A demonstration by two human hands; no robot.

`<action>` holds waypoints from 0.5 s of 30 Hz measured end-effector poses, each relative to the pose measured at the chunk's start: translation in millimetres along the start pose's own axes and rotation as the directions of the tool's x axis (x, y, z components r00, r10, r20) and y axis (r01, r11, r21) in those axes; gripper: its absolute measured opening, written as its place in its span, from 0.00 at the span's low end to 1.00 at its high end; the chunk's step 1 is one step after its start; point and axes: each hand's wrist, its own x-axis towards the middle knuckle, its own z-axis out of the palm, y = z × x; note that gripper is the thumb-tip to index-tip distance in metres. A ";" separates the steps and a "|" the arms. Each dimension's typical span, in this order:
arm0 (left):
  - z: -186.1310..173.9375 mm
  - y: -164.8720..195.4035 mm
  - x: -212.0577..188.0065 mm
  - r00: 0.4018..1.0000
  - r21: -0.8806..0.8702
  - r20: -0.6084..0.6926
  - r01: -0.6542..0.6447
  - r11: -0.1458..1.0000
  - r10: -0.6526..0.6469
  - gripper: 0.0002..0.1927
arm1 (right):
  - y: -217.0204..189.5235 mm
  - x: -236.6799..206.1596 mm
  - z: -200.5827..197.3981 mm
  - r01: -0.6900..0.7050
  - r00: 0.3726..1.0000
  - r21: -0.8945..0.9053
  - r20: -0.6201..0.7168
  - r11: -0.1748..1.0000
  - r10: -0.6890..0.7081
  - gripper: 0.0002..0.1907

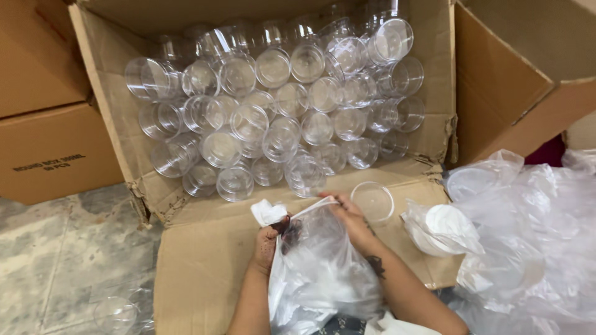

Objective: The person sits on the floor in front of an open carton of clear plastic cups and packs the cups one at a time into a white plastic bag, occasionally repositioning cups in the box and opening the bag between cups.

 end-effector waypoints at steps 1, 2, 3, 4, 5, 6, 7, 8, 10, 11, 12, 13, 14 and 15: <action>4.4 -4.0 -1.2 1.000 -0.039 0.002 0.008 0.999 -0.008 0.16 | 0.4 -5.9 -2.3 -0.139 0.990 -0.076 -0.002 0.987 0.139 0.11; 11.6 -7.4 0.4 1.000 -0.078 0.003 0.015 0.997 -0.015 0.19 | -0.1 -11.0 -7.6 -0.236 0.971 -0.124 -0.007 0.964 0.237 0.10; 18.7 -8.6 1.4 1.000 -0.117 0.003 0.021 0.993 -0.021 0.23 | -0.6 -16.9 -15.4 -0.209 0.977 -0.106 0.018 0.972 0.212 0.09; 23.9 -7.6 0.0 0.999 0.001 0.004 -0.033 0.999 0.033 0.21 | -1.9 -21.0 -26.7 -0.183 0.982 -0.078 0.032 0.980 0.186 0.08; 28.4 -5.8 -2.7 0.996 0.118 0.010 -0.085 0.989 0.085 0.19 | -2.5 -26.1 -40.6 -0.161 0.986 -0.049 0.040 0.986 0.163 0.07; 32.0 -3.3 -6.0 0.991 0.236 0.023 -0.136 0.962 0.135 0.18 | -4.4 -28.2 -58.0 -0.080 0.996 0.002 -0.050 0.997 0.080 0.07; 33.6 0.8 -9.4 0.996 0.220 0.018 -0.090 0.971 0.088 0.18 | -6.5 -28.7 -77.1 0.025 0.988 0.049 -0.155 0.998 -0.017 0.08; 33.3 6.0 -12.3 0.999 0.204 0.017 -0.044 0.978 0.041 0.17 | -7.9 -30.8 -97.0 0.111 0.965 0.074 -0.248 0.991 -0.089 0.09; 32.1 12.0 -17.0 0.999 0.160 -0.017 0.047 0.986 -0.045 0.19 | -11.0 -37.3 -136.4 0.313 0.869 0.114 -0.435 0.943 -0.236 0.11; 30.8 13.1 -18.9 0.995 0.126 -0.050 0.088 0.988 -0.082 0.21 | -13.8 -43.6 -152.1 0.412 0.804 0.114 -0.512 0.904 -0.302 0.13; 29.2 13.3 -20.1 0.989 0.090 -0.083 0.128 0.988 -0.120 0.23 | -17.2 -52.5 -168.3 0.496 0.719 0.076 -0.595 0.865 -0.360 0.15; 27.8 12.4 -20.6 0.973 0.002 -0.077 0.219 0.976 -0.218 0.23 | -21.2 -61.7 -183.7 0.557 0.615 0.009 -0.677 0.831 -0.405 0.17; 26.9 10.6 -20.3 0.948 -0.087 -0.064 0.305 0.948 -0.311 0.23 | -23.8 -72.8 -199.0 0.541 0.476 -0.087 -0.788 0.837 -0.390 0.18; 26.4 8.1 -19.8 0.916 -0.175 -0.042 0.386 0.906 -0.399 0.24 | -31.6 -84.3 -213.3 0.507 0.321 -0.178 -0.869 0.843 -0.377 0.18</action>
